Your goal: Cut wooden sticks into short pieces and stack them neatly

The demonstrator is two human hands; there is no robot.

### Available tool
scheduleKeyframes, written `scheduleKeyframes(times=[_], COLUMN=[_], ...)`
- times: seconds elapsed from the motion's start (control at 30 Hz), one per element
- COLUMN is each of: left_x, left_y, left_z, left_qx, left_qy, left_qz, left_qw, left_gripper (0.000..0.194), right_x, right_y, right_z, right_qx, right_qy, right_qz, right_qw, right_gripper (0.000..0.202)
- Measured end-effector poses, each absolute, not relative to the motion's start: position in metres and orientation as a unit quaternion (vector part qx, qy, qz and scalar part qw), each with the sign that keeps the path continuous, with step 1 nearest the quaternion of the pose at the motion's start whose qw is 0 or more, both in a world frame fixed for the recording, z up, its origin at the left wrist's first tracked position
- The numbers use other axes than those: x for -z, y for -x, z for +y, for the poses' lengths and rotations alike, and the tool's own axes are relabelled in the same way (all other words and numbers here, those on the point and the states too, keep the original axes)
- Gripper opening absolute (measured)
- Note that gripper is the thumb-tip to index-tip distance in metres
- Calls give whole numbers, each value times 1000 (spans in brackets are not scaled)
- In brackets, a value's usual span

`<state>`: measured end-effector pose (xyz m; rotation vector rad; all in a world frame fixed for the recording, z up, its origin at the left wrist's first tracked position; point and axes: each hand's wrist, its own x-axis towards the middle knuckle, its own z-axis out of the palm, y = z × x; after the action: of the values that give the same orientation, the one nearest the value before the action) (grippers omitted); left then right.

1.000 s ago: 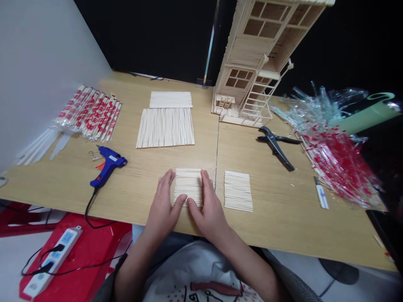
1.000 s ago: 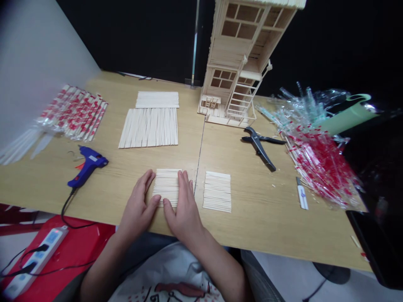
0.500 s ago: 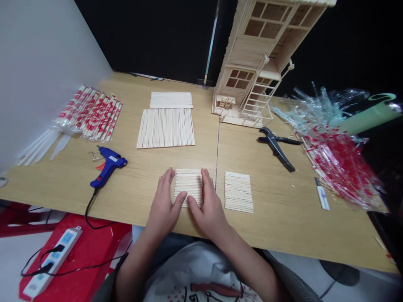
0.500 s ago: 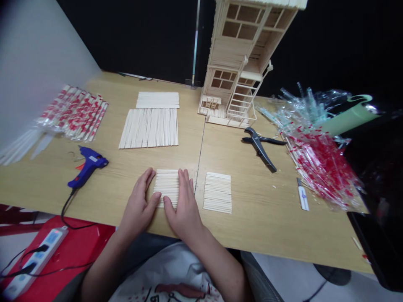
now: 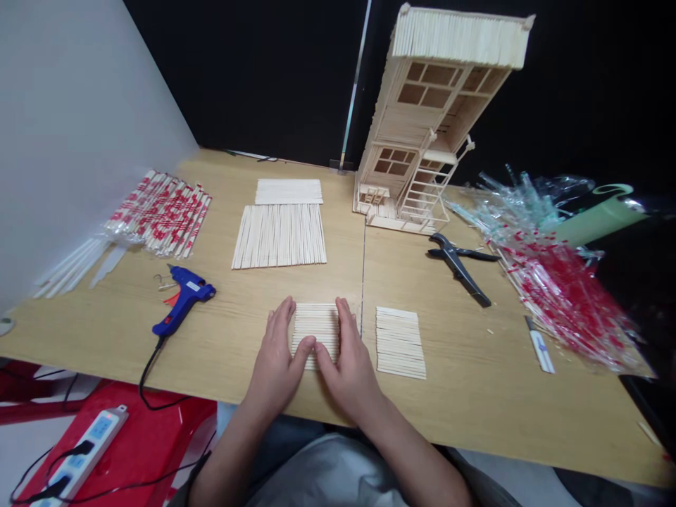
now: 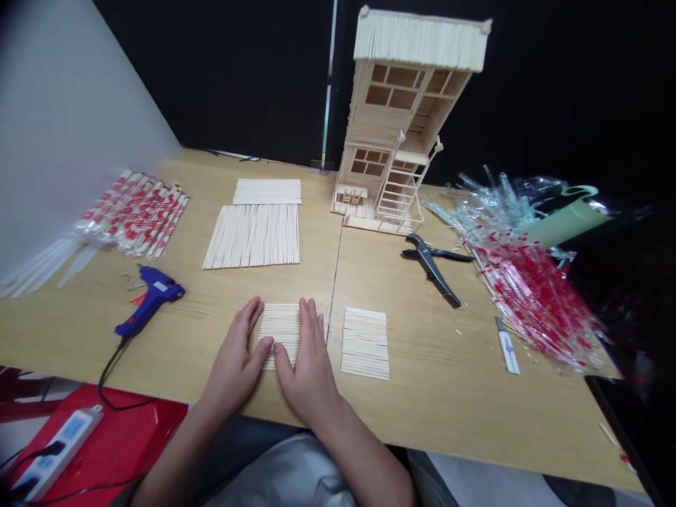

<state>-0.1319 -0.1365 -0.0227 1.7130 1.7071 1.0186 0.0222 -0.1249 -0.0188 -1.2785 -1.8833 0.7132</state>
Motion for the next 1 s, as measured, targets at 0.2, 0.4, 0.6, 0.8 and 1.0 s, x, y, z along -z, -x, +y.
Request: scheduleKeyframes(times=[0.2,0.4,0.6,0.8,1.0], left_x=[21,17,8,10,11], left_y=[131,134,153,161,154], left_z=[-136,-141,-171,-187,-180], left_qx=[-374,-382,-340,-318,-315], left_qy=[-630,-630,-676,-699,-710], left_qz=[633,625,622,623,615], left_qw=[250,259,203,150,137], left_gripper=[65,65,53,42,47], right_x=[17,15,12,15,15], right_y=[-23,-31,-49,-55,-53], right_z=[-125,-127,-153,-170,-165], right_qx=[-281,-286,-290,-264,-230], right_qy=[499,489,483,476,482], right_qz=[-731,-737,-754,-767,-777], right_qw=[370,369,338,341,334], right_gripper=[74,75,75,63,54])
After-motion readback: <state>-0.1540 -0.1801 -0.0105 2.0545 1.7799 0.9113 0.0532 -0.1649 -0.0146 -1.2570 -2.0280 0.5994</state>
